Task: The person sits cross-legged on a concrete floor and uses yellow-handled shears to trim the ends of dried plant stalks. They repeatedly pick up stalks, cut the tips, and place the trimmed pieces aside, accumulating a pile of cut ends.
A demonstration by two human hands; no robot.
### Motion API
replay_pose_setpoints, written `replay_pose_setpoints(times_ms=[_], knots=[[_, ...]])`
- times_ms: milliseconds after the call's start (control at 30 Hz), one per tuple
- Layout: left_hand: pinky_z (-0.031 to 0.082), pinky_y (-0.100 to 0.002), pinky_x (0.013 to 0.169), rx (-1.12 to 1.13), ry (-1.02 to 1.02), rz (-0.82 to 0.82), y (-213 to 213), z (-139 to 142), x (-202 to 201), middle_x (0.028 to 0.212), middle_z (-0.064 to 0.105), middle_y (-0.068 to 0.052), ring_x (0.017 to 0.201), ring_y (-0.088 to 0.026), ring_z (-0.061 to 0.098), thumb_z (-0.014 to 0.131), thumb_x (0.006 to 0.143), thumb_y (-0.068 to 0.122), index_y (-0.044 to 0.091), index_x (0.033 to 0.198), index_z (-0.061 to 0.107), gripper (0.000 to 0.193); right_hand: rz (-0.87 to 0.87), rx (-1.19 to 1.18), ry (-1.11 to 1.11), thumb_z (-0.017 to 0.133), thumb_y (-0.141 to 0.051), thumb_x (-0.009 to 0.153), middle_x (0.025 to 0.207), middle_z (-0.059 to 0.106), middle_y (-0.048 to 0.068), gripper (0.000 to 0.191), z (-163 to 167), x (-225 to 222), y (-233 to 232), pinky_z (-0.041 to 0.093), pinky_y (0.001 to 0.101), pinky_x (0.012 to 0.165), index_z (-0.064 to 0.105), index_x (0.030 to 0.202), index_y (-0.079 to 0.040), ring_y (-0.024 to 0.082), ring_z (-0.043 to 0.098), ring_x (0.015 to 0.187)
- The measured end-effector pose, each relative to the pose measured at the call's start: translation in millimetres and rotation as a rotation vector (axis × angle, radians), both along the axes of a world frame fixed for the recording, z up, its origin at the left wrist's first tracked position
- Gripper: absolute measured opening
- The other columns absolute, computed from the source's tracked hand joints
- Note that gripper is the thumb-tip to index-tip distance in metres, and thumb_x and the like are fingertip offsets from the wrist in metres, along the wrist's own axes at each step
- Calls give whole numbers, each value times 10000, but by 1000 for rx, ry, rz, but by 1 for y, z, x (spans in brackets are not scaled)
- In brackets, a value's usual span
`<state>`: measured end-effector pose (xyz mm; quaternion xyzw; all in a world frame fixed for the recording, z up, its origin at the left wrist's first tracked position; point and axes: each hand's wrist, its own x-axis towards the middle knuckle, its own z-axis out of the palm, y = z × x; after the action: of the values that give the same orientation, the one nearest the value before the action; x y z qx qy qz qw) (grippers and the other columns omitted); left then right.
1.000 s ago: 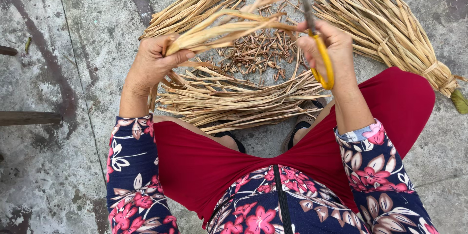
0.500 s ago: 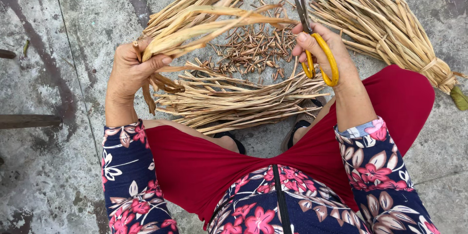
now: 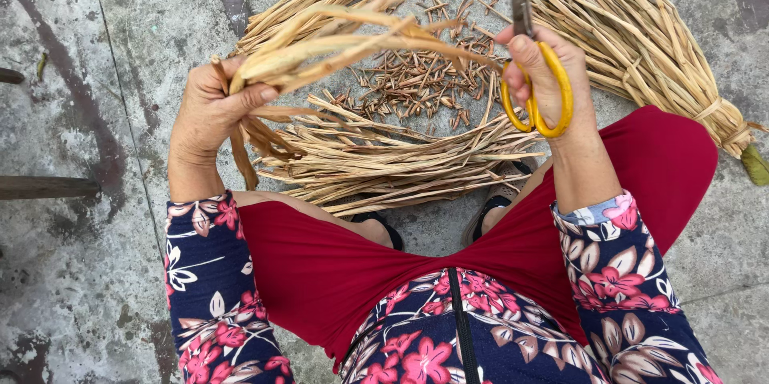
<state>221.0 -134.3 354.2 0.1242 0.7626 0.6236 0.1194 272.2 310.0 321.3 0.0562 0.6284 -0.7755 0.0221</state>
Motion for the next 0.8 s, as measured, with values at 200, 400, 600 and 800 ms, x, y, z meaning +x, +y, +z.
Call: replay_pose_setpoints(times_ms=[200,400,600,800], knots=[[388,-198,556,134,55,186,-2,-2,-3,826,651,18,648,-44,526,797,974,67,9,1125,740,172,-83,-5,105,645,-397,1087,793,588,-15,370,-2,1,2,421,174,608,608,1227,-56,47,527,676],[372,-218,482,293,64,240,-2,-1,-6,816,640,-16,553,-69,496,767,1025,80,-20,1172,699,190,115,-15,8,620,-381,1055,871,624,10,374,-17,12,-12,477,201,666,571,1275,-82,69,586,748],[364,-222,490,398,46,202,-3,4,-3,813,622,-35,530,-75,482,757,1035,68,-37,1191,666,209,194,-61,-124,582,-420,1039,907,661,29,404,-28,8,-21,499,227,690,566,1281,-96,83,612,775],[372,-221,499,416,30,158,-8,3,3,874,651,-55,521,-72,493,768,1002,86,-42,1186,665,247,115,-126,-132,572,-476,1028,902,657,22,437,-30,2,-22,499,246,683,559,1268,-112,85,599,760]])
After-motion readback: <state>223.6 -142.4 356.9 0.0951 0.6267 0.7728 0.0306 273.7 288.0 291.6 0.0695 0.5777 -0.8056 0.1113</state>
